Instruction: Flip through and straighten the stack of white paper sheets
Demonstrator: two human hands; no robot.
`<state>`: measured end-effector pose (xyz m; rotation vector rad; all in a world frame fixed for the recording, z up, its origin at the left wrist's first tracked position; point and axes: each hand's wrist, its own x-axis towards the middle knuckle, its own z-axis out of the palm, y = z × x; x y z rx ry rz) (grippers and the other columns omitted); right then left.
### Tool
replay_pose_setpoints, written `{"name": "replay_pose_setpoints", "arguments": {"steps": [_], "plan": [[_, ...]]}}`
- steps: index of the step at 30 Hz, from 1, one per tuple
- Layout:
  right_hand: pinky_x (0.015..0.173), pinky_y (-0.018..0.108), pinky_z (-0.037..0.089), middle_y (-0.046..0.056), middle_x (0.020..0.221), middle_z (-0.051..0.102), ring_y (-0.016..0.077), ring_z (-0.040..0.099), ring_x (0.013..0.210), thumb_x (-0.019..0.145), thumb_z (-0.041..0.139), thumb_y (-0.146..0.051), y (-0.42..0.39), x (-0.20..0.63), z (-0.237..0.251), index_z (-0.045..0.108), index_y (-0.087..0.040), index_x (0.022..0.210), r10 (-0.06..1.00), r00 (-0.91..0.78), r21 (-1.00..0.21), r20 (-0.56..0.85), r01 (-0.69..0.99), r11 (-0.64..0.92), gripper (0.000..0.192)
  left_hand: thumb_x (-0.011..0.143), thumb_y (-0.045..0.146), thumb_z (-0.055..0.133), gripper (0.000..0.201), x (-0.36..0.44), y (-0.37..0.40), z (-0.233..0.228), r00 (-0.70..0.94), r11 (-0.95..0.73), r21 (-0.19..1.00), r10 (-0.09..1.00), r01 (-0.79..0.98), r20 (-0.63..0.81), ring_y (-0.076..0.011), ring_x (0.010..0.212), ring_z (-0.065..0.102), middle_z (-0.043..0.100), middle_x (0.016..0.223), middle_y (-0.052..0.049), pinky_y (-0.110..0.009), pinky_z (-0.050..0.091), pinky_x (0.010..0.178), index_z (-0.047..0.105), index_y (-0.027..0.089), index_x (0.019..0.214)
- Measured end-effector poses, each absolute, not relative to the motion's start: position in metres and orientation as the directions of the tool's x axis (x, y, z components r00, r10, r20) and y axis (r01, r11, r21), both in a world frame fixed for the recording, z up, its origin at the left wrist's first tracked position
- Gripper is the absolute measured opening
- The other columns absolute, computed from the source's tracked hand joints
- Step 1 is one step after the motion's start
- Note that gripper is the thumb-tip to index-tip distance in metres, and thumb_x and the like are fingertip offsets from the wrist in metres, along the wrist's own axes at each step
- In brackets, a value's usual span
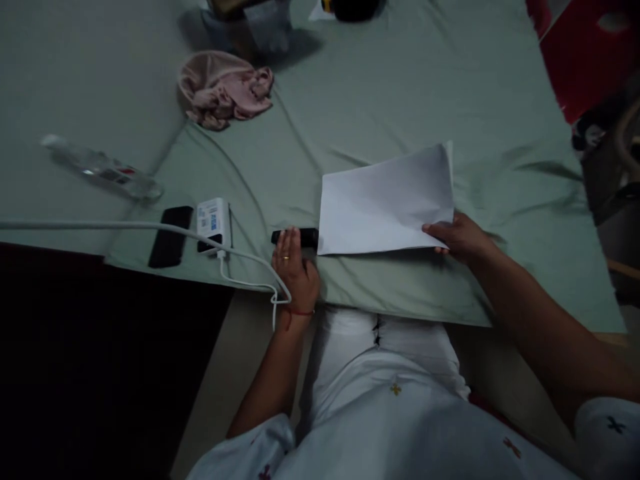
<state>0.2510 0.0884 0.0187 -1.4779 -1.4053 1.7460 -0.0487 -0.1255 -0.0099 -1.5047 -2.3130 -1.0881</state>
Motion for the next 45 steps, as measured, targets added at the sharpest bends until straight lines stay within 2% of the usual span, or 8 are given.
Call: {"name": "replay_pose_setpoints", "arguments": {"steps": [8, 13, 22, 27, 31, 35, 40, 45], "plan": [[0.038, 0.027, 0.036, 0.002, 0.062, 0.061, 0.0124, 0.046, 0.048, 0.072, 0.085, -0.035, 0.085, 0.235, 0.017, 0.067, -0.021, 0.076, 0.828, -0.322, -0.877, -0.458, 0.316, -0.363, 0.023, 0.075, 0.002, 0.052, 0.085, -0.046, -0.126, -0.019, -0.447, 0.251, 0.477, 0.820, 0.842, 0.358, -0.0277, 0.160, 0.041, 0.054, 0.166, -0.011, -0.051, 0.025, 0.135, 0.056, 0.021, 0.158], [0.053, 0.028, 0.043, 0.003, 0.070, 0.067, 0.0158, 0.056, 0.062, 0.072, 0.083, -0.041, 0.082, 0.232, 0.017, 0.071, -0.019, 0.078, 0.905, -0.316, -0.923, -0.285, 0.346, -0.170, 0.026, 0.073, 0.000, 0.054, 0.085, -0.051, -0.126, -0.021, -0.376, 0.187, 0.474, 0.861, 0.861, 0.343, -0.0276, 0.160, 0.042, 0.057, 0.164, -0.010, -0.048, 0.034, 0.133, 0.058, 0.020, 0.156], [0.058, 0.029, 0.047, 0.001, 0.070, 0.068, 0.0154, 0.056, 0.064, 0.064, 0.090, -0.052, 0.081, 0.269, 0.021, 0.071, -0.022, 0.075, 0.924, -0.314, -0.966, -0.219, 0.205, -0.159, 0.038, 0.093, 0.020, 0.055, 0.055, -0.045, -0.130, -0.021, -0.462, 0.170, 0.514, 0.720, 0.841, 0.517, -0.0291, 0.156, 0.046, 0.058, 0.160, -0.017, -0.050, 0.035, 0.131, 0.061, 0.017, 0.148], [0.050, 0.028, 0.042, 0.000, 0.065, 0.064, 0.0139, 0.051, 0.057, 0.059, 0.095, -0.051, 0.087, 0.331, 0.015, 0.070, -0.022, 0.069, 0.933, -0.298, -0.969, -0.201, 0.202, -0.144, 0.040, 0.108, 0.045, 0.046, 0.041, -0.013, -0.123, -0.004, -0.636, 0.077, 0.781, 0.633, 0.619, 0.442, -0.0246, 0.122, 0.069, 0.071, 0.135, -0.016, -0.038, 0.061, 0.094, 0.068, 0.018, 0.129], [0.047, 0.028, 0.042, -0.001, 0.064, 0.065, 0.0142, 0.050, 0.055, 0.054, 0.097, -0.052, 0.090, 0.352, 0.004, 0.069, -0.023, 0.070, 0.968, -0.187, -0.977, -0.170, 0.164, -0.139, 0.043, 0.104, 0.063, 0.048, 0.051, 0.020, -0.090, -0.003, -0.637, 0.000, 0.961, 0.749, 0.277, 0.184, -0.0184, 0.091, 0.071, 0.076, 0.117, -0.012, -0.027, 0.055, 0.067, 0.067, 0.020, 0.124], [0.053, 0.027, 0.042, -0.002, 0.065, 0.062, 0.0123, 0.049, 0.057, 0.065, 0.091, -0.051, 0.091, 0.351, -0.001, 0.069, -0.021, 0.071, 0.959, -0.248, -0.977, -0.137, 0.193, -0.089, 0.038, 0.097, 0.063, 0.061, 0.045, 0.042, -0.066, -0.011, -0.519, 0.022, 0.953, 0.842, 0.303, 0.145, -0.0208, 0.083, 0.068, 0.075, 0.089, -0.006, -0.031, 0.054, 0.076, 0.071, 0.019, 0.102], [0.054, 0.026, 0.042, -0.002, 0.073, 0.067, 0.0126, 0.052, 0.059, 0.076, 0.083, -0.057, 0.093, 0.346, 0.001, 0.074, -0.022, 0.087, 0.964, -0.252, -0.988, -0.082, 0.146, -0.046, 0.038, 0.098, 0.055, 0.061, 0.038, 0.047, -0.067, -0.018, -0.522, 0.032, 0.926, 0.833, 0.377, 0.183, -0.0217, 0.087, 0.068, 0.077, 0.095, -0.007, -0.031, 0.052, 0.079, 0.070, 0.018, 0.102], [0.062, 0.030, 0.050, 0.000, 0.081, 0.074, 0.0168, 0.060, 0.065, 0.070, 0.087, -0.051, 0.099, 0.347, -0.001, 0.078, -0.022, 0.095, 0.951, -0.276, -0.989, -0.140, 0.093, -0.119, 0.039, 0.098, 0.061, 0.059, 0.047, 0.044, -0.070, -0.018, -0.483, -0.028, 0.946, 0.855, 0.322, 0.189, -0.0232, 0.098, 0.070, 0.077, 0.103, -0.009, -0.033, 0.055, 0.086, 0.069, 0.018, 0.111]]}}
